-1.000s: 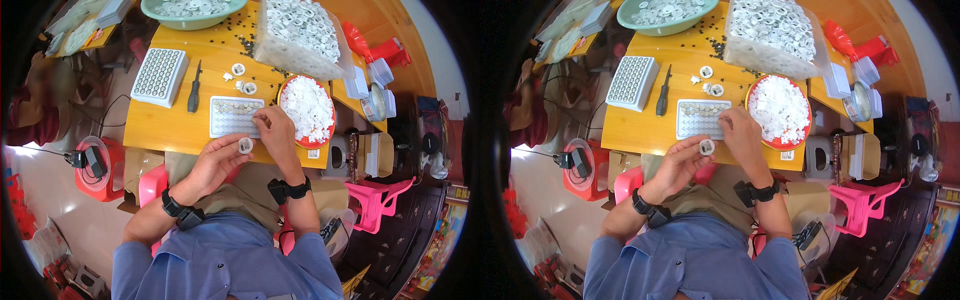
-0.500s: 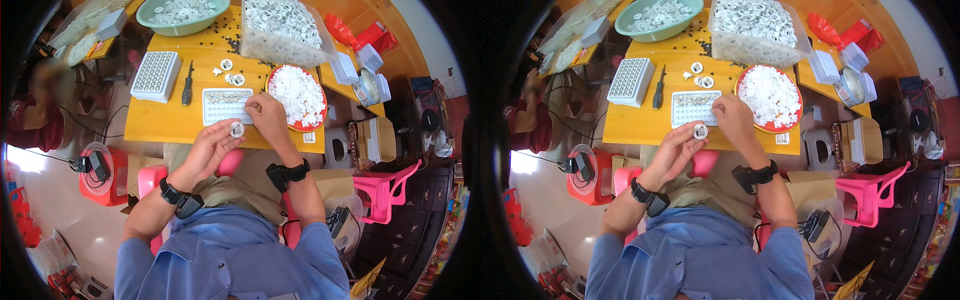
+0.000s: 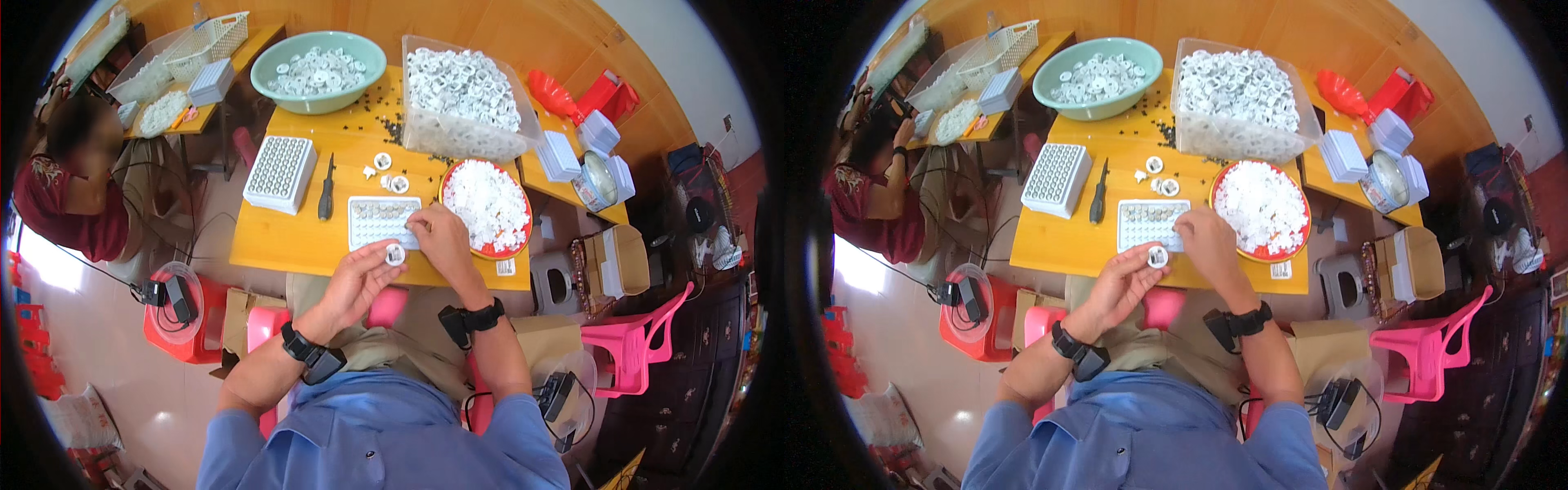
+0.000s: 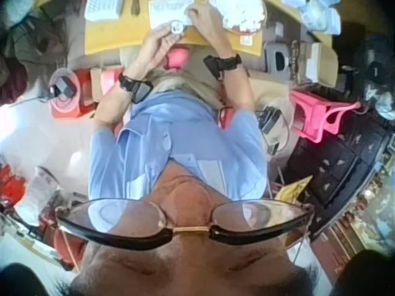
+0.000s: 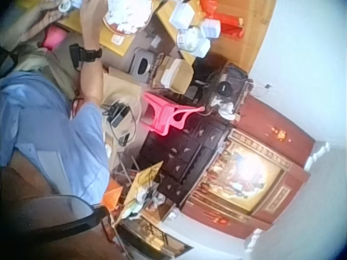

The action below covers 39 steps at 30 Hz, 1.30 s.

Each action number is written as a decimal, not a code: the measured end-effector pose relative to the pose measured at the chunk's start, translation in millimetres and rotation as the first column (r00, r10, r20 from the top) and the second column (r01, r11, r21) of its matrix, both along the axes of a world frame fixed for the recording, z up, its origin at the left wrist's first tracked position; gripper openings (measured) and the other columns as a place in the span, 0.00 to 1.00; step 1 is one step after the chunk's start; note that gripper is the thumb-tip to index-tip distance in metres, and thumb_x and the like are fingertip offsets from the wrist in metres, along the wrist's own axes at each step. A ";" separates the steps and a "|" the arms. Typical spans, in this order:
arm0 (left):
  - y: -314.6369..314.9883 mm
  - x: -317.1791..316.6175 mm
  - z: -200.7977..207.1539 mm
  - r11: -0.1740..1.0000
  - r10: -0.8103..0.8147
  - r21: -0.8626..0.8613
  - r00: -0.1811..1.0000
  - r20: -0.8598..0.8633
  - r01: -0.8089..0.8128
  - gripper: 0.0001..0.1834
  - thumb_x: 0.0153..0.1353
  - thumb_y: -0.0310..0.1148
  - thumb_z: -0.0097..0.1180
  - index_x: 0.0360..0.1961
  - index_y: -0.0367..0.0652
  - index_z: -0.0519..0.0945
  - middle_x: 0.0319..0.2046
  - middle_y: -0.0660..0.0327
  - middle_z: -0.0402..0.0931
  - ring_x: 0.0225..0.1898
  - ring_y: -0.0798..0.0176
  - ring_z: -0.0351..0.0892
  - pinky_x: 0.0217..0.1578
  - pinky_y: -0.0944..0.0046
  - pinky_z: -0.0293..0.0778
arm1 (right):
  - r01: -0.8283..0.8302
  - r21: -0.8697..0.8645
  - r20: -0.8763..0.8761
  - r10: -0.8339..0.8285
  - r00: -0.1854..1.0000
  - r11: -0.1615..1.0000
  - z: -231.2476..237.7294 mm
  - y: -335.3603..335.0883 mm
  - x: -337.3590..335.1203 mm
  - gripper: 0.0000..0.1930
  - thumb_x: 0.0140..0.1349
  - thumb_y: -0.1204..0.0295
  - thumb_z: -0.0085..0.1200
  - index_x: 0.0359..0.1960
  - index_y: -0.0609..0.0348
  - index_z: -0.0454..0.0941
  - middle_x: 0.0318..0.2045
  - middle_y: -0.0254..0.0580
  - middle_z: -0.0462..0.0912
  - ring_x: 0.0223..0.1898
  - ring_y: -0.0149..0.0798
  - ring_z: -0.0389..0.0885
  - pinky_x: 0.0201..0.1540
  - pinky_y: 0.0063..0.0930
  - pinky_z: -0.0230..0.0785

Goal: Assemble small mechanical or electronic components by inserting small black pins into white plastic circular housings.

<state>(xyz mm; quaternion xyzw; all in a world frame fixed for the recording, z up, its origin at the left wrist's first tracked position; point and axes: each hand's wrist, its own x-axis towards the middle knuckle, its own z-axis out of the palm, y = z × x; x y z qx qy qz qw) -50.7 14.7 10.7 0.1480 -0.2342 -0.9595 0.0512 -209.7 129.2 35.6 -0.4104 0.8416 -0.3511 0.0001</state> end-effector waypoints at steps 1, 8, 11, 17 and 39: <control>-0.5 -1.1 0.5 1.000 -0.003 0.010 1.000 0.011 0.002 0.17 0.72 0.29 0.48 0.57 0.32 0.74 0.48 0.53 0.80 0.47 0.58 0.82 0.52 0.63 0.78 | 0.002 0.010 0.011 -0.003 1.000 1.000 0.0 0.0 -1.0 0.05 0.56 0.72 0.59 0.32 0.58 0.83 0.32 0.47 0.82 0.36 0.51 0.82 0.38 0.41 0.73; -4.0 -4.0 1.8 1.000 -0.008 0.016 1.000 -0.026 0.008 0.17 0.72 0.29 0.47 0.57 0.32 0.74 0.49 0.53 0.80 0.48 0.58 0.81 0.53 0.63 0.77 | 0.009 0.020 -0.017 -0.009 1.000 1.000 1.6 -4.0 -2.0 0.05 0.56 0.72 0.59 0.32 0.58 0.84 0.31 0.46 0.82 0.35 0.50 0.82 0.38 0.40 0.74; -3.8 -2.9 0.8 1.000 -0.003 0.011 1.000 -0.030 0.004 0.17 0.72 0.29 0.46 0.58 0.32 0.74 0.49 0.53 0.80 0.49 0.58 0.81 0.54 0.63 0.77 | -0.009 -0.009 -0.001 0.009 1.000 1.000 1.1 -4.3 -0.1 0.05 0.56 0.72 0.59 0.32 0.58 0.85 0.31 0.46 0.83 0.35 0.50 0.82 0.38 0.39 0.73; -3.4 -2.5 -0.4 1.000 0.000 0.014 0.999 -0.037 0.001 0.18 0.72 0.31 0.47 0.58 0.32 0.72 0.51 0.50 0.79 0.50 0.58 0.81 0.54 0.64 0.77 | -0.030 -0.102 0.154 0.045 0.987 0.994 16.3 0.3 6.6 0.05 0.54 0.74 0.62 0.32 0.59 0.85 0.29 0.43 0.83 0.28 0.41 0.81 0.31 0.32 0.72; -3.6 1.6 3.0 0.994 0.076 -0.075 0.996 -0.041 -0.079 0.15 0.72 0.32 0.49 0.54 0.35 0.76 0.48 0.56 0.80 0.49 0.64 0.81 0.53 0.66 0.76 | -0.285 -0.108 0.026 0.290 0.957 0.952 33.8 2.8 33.3 0.04 0.54 0.76 0.61 0.31 0.58 0.83 0.28 0.39 0.81 0.26 0.42 0.81 0.27 0.31 0.72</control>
